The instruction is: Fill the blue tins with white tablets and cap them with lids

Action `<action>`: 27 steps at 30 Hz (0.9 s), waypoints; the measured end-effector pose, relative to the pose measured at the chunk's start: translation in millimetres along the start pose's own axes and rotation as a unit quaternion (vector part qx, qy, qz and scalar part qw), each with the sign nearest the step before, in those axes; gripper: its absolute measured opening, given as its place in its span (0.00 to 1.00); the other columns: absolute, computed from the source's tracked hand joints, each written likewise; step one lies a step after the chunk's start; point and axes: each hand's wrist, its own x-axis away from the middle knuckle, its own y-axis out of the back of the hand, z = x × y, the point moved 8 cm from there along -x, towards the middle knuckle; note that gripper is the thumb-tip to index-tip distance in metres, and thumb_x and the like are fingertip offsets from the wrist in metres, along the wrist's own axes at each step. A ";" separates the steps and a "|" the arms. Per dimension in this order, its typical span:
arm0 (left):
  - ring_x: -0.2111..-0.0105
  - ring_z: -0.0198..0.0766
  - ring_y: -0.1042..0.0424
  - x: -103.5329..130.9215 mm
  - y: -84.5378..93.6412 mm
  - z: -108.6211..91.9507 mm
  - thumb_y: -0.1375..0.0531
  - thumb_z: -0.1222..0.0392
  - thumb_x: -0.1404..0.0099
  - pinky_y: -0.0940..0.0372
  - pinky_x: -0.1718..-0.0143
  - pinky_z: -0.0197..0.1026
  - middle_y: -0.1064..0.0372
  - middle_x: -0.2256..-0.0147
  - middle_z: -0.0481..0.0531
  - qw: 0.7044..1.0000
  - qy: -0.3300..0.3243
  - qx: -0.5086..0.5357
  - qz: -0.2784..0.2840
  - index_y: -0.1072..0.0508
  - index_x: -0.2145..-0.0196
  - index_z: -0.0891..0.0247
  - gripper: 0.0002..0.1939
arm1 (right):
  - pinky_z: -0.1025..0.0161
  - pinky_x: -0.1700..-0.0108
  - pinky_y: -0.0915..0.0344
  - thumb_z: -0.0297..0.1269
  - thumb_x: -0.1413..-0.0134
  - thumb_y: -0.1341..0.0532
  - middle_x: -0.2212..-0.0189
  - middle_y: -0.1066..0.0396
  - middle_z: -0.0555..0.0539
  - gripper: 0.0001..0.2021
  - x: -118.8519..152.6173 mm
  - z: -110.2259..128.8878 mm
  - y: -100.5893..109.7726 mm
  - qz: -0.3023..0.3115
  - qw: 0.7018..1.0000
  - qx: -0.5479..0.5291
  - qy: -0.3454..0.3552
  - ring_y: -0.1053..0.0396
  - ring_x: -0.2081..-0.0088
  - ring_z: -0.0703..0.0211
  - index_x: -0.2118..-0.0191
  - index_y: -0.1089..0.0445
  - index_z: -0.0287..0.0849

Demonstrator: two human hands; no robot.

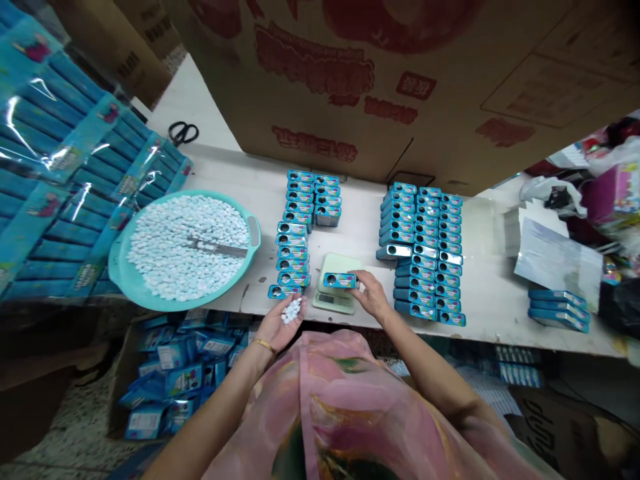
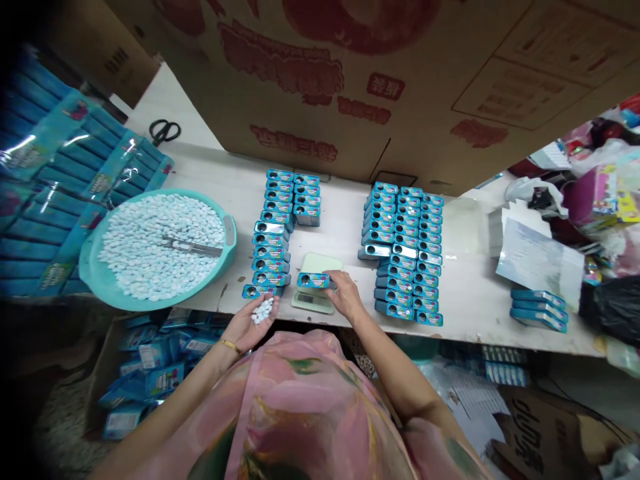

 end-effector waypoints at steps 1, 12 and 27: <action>0.71 0.35 0.30 -4.1 -7.3 1.4 0.48 0.69 0.43 0.32 0.72 0.35 0.30 0.74 0.57 1.000 -0.003 -0.001 0.013 0.30 0.72 0.71 0.07 | 0.59 0.57 0.41 0.35 0.50 0.46 0.60 0.34 0.45 0.16 -1.0 17.2 6.2 0.003 0.999 0.035 0.029 0.38 0.59 0.57 0.53 0.39 0.43; 0.76 0.33 0.32 -36.0 -61.7 16.9 0.46 0.67 0.44 0.34 0.74 0.36 0.32 0.77 0.54 0.996 -0.014 -0.029 0.088 0.30 0.74 0.71 0.07 | 0.57 0.62 0.48 0.35 0.46 0.50 0.64 0.35 0.42 0.18 -5.2 87.9 18.8 0.082 0.935 0.311 0.150 0.43 0.63 0.54 0.49 0.42 0.41; 0.77 0.35 0.32 -39.2 -58.6 20.3 0.45 0.68 0.45 0.34 0.74 0.37 0.31 0.78 0.54 0.995 -0.008 -0.024 0.098 0.30 0.75 0.72 0.06 | 0.57 0.63 0.48 0.35 0.46 0.50 0.64 0.35 0.42 0.18 2.7 89.8 23.8 0.068 0.934 0.320 0.144 0.43 0.63 0.54 0.49 0.42 0.41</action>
